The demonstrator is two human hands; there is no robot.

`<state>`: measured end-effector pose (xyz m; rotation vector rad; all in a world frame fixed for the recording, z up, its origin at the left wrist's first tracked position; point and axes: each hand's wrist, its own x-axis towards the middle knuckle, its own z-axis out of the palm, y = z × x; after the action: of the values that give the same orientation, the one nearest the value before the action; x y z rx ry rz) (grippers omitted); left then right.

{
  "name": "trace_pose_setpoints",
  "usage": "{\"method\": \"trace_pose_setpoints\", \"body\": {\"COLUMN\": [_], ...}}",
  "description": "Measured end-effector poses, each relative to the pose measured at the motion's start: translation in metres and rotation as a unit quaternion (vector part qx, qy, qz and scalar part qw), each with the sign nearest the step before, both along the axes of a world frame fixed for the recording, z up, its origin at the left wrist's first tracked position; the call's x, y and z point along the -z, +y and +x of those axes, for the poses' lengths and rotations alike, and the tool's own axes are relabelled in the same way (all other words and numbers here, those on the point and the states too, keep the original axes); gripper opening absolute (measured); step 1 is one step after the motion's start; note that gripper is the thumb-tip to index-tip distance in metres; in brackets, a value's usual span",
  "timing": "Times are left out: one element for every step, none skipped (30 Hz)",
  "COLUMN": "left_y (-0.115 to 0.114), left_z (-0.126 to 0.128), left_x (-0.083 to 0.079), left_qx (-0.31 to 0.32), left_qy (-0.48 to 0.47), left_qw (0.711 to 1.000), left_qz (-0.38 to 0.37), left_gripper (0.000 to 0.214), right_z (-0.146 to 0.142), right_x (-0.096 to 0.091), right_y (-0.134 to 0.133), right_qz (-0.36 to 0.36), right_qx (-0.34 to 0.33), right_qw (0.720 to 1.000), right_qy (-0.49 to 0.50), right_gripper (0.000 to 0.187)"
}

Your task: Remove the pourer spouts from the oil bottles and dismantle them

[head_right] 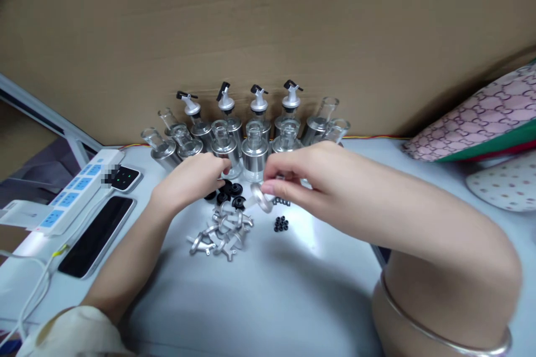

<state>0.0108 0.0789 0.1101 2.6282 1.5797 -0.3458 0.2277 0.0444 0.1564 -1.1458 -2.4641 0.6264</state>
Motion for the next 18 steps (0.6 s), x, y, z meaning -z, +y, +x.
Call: {"method": "trace_pose_setpoints", "body": {"left_y": [0.001, 0.003, 0.004, 0.006, 0.007, 0.008, 0.009, 0.009, 0.010, 0.010, 0.010, 0.010, 0.010, 0.009, 0.009, 0.009, 0.009, 0.009], "left_z": [0.000, 0.000, 0.001, 0.001, 0.001, 0.001, 0.001, 0.000, 0.000, -0.001, -0.002, -0.004, -0.005, -0.006, -0.007, -0.007, -0.007, -0.006], "left_x": [0.003, 0.005, 0.008, 0.010, 0.012, 0.013, 0.014, 0.014, 0.013, 0.012, 0.010, 0.008, 0.006, 0.005, 0.004, 0.004, 0.004, 0.005], "left_qx": [0.001, 0.003, 0.007, 0.010, 0.014, 0.017, 0.020, 0.022, 0.023, 0.024, 0.023, 0.023, 0.024, 0.026, 0.029, 0.033, 0.037, 0.041], "left_qy": [-0.001, -0.001, -0.002, -0.003, -0.004, -0.006, -0.008, -0.010, -0.011, -0.013, -0.016, -0.019, -0.026, -0.033, -0.041, -0.048, -0.052, -0.053], "left_qw": [1.000, 1.000, 1.000, 1.000, 1.000, 1.000, 1.000, 1.000, 1.000, 1.000, 1.000, 1.000, 0.999, 0.999, 0.999, 0.998, 0.998, 0.997], "left_qz": [-0.001, -0.002, -0.004, -0.006, -0.007, -0.009, -0.010, -0.010, -0.010, -0.008, -0.004, -0.001, 0.000, -0.002, -0.008, -0.018, -0.030, -0.041], "left_gripper": [0.019, 0.020, 0.020, 0.022, 0.023, 0.025, 0.027, 0.028, 0.028, 0.029, 0.029, 0.029, 0.029, 0.028, 0.028, 0.027, 0.026, 0.026], "right_z": [0.000, 0.001, 0.001, 0.001, 0.002, 0.002, 0.003, 0.003, 0.004, 0.004, 0.004, 0.004, 0.003, 0.002, 0.002, 0.001, 0.001, 0.000], "right_x": [0.001, 0.001, 0.002, 0.002, 0.002, 0.001, 0.001, 0.000, 0.000, -0.001, -0.001, -0.002, -0.003, -0.003, -0.004, -0.004, -0.004, -0.004], "right_y": [0.001, 0.002, 0.002, 0.002, 0.002, 0.002, 0.001, 0.001, 0.000, -0.001, -0.001, -0.002, -0.002, -0.002, -0.003, -0.003, -0.003, -0.003], "right_qz": [-0.026, -0.047, -0.060, -0.065, -0.068, -0.072, -0.075, -0.077, -0.076, -0.075, -0.073, -0.071, -0.069, -0.068, -0.068, -0.069, -0.070, -0.070], "right_qx": [-0.015, -0.023, -0.023, -0.023, -0.029, -0.036, -0.045, -0.054, -0.061, -0.064, -0.065, -0.064, -0.063, -0.062, -0.063, -0.064, -0.066, -0.066], "right_qw": [0.999, 0.998, 0.996, 0.996, 0.995, 0.995, 0.995, 0.994, 0.994, 0.994, 0.995, 0.995, 0.995, 0.996, 0.996, 0.996, 0.995, 0.995], "right_qy": [-0.023, -0.044, -0.057, -0.061, -0.062, -0.060, -0.056, -0.049, -0.041, -0.035, -0.029, -0.024, -0.019, -0.015, -0.011, -0.009, -0.007, -0.008], "right_gripper": [0.042, 0.043, 0.042, 0.042, 0.041, 0.040, 0.038, 0.036, 0.034, 0.032, 0.031, 0.030, 0.029, 0.029, 0.029, 0.029, 0.030, 0.030]}}
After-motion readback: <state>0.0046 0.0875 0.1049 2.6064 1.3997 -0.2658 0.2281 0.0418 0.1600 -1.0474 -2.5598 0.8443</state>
